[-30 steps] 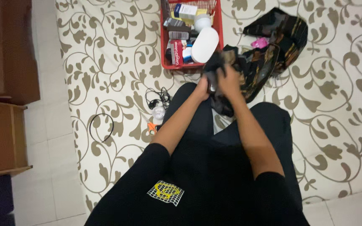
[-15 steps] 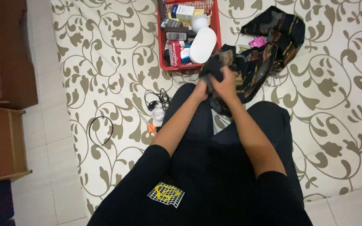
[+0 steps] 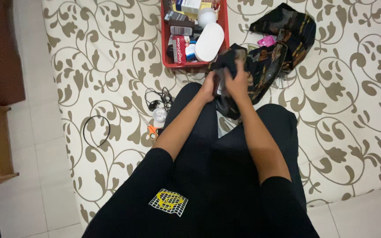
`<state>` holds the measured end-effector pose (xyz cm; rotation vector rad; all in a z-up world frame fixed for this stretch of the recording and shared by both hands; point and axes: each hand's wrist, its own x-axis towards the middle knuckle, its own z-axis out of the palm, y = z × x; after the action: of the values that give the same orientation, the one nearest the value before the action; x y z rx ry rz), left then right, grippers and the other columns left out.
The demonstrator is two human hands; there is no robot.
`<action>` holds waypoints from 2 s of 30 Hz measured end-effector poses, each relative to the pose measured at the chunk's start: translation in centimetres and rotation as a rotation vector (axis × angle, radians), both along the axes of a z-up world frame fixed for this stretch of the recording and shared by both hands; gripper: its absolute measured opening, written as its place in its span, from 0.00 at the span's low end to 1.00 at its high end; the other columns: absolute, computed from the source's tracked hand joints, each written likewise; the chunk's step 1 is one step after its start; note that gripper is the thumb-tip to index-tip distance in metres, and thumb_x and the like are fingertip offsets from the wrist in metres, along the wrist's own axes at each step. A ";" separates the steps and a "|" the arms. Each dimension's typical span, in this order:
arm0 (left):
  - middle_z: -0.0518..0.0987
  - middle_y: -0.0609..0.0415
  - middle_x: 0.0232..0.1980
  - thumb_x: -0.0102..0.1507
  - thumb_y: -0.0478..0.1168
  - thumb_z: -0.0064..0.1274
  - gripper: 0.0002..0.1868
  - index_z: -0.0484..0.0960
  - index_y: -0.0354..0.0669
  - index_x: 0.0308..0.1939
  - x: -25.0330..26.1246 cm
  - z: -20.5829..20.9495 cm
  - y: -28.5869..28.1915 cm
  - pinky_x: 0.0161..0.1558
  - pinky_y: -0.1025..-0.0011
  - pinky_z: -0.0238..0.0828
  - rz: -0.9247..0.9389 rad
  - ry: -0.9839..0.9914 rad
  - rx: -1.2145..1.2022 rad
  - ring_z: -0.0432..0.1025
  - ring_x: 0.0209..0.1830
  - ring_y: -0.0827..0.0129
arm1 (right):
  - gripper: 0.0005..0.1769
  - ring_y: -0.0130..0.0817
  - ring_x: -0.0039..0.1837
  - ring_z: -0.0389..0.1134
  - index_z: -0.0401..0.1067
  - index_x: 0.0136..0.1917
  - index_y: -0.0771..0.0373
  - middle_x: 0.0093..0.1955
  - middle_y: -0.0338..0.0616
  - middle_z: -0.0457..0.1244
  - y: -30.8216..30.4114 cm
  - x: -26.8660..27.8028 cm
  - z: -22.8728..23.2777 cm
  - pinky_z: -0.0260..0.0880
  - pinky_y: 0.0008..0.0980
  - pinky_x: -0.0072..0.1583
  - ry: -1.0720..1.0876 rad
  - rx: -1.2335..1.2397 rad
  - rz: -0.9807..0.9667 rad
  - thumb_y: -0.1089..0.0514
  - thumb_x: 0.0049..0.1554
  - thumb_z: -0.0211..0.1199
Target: The person organizes various items including skincare products, a small bag, and electronic accessories, placing them into a red plastic basket and onto the bed by hand.
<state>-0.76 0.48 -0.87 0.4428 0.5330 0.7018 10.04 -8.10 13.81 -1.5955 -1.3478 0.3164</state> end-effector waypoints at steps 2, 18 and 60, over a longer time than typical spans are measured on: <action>0.82 0.49 0.45 0.72 0.56 0.43 0.23 0.80 0.41 0.52 0.7 0.2 -0.1 0.44 0.60 0.75 0.021 -0.004 -0.012 0.77 0.40 0.60 | 0.28 0.59 0.57 0.72 0.65 0.70 0.63 0.55 0.62 0.69 -0.1 0.2 0.4 0.70 0.47 0.59 0.136 -0.091 -0.117 0.50 0.62 0.65; 0.81 0.47 0.59 0.69 0.52 0.33 0.23 0.68 0.60 0.66 0.9 0.7 -0.2 0.43 0.63 0.78 0.022 0.359 0.166 0.78 0.45 0.63 | 0.27 0.57 0.61 0.71 0.72 0.65 0.68 0.58 0.63 0.69 -2.3 0.7 1.2 0.70 0.42 0.61 -0.075 -0.052 0.043 0.57 0.54 0.66; 0.78 0.55 0.41 0.70 0.63 0.42 0.27 0.74 0.55 0.66 -0.5 6.4 -1.3 0.33 0.58 0.65 -0.096 0.287 0.154 0.72 0.36 0.60 | 0.24 0.62 0.55 0.71 0.70 0.66 0.58 0.52 0.63 0.69 -1.7 0.8 2.1 0.71 0.51 0.55 -0.050 -0.080 -0.078 0.52 0.58 0.65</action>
<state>-1.27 -0.82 5.58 0.7155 0.7254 0.5917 10.86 -9.77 15.86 -1.7281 -1.3208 0.2882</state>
